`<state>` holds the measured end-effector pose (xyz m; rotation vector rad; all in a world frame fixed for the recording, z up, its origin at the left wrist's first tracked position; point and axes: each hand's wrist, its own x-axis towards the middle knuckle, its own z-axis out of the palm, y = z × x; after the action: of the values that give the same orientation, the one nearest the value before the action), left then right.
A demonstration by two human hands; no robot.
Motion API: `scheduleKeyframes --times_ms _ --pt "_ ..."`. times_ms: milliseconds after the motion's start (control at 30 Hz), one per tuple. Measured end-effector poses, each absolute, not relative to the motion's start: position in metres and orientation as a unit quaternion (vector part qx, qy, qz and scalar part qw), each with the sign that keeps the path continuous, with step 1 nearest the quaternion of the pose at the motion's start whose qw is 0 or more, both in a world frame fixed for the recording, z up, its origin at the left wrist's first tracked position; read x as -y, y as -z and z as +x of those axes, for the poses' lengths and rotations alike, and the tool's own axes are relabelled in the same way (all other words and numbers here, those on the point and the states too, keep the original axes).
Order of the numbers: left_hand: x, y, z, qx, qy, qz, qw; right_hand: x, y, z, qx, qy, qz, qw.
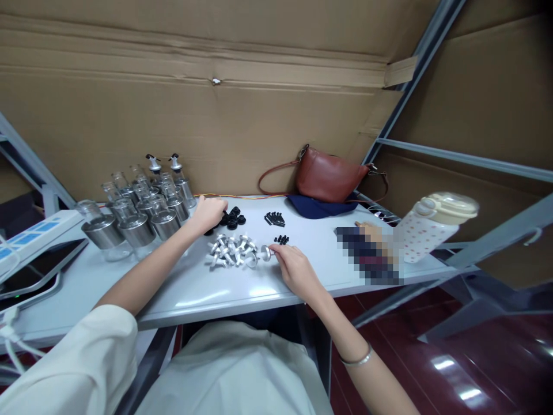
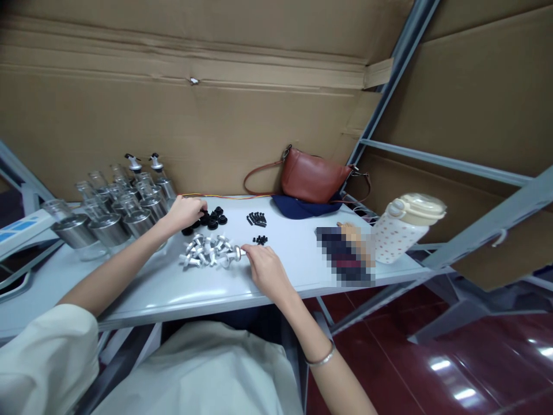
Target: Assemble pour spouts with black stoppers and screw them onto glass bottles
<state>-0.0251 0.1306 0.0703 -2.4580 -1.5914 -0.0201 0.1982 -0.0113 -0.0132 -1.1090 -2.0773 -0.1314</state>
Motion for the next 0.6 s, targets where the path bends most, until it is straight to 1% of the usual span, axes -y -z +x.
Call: scheduleKeyframes --times_ms 133,200,333,400,500,600 --pt "-0.124 -0.081 -0.029 0.533 -0.017 -0.841 0.090 0.011 0.015 0.201 0.828 0.055 -0.432 0.354" --pt "-0.115 -0.088 -0.031 0.510 -0.051 -0.857 0.058 0.010 0.016 0.201 0.830 0.053 -0.438 0.341" --pt "-0.089 -0.100 -0.032 0.399 -0.108 -0.906 -0.093 0.008 0.017 0.199 0.821 0.021 -0.477 0.312" --pt "-0.080 -0.103 -0.030 0.354 -0.119 -0.916 -0.149 0.009 0.015 0.198 0.802 0.008 -0.508 0.313" --pt "-0.075 -0.100 -0.025 0.339 -0.159 -0.910 -0.179 0.013 0.010 0.197 0.789 -0.017 -0.517 0.333" --pt "-0.078 -0.089 -0.018 0.364 -0.194 -0.893 -0.180 0.017 0.007 0.197 0.809 -0.052 -0.473 0.344"
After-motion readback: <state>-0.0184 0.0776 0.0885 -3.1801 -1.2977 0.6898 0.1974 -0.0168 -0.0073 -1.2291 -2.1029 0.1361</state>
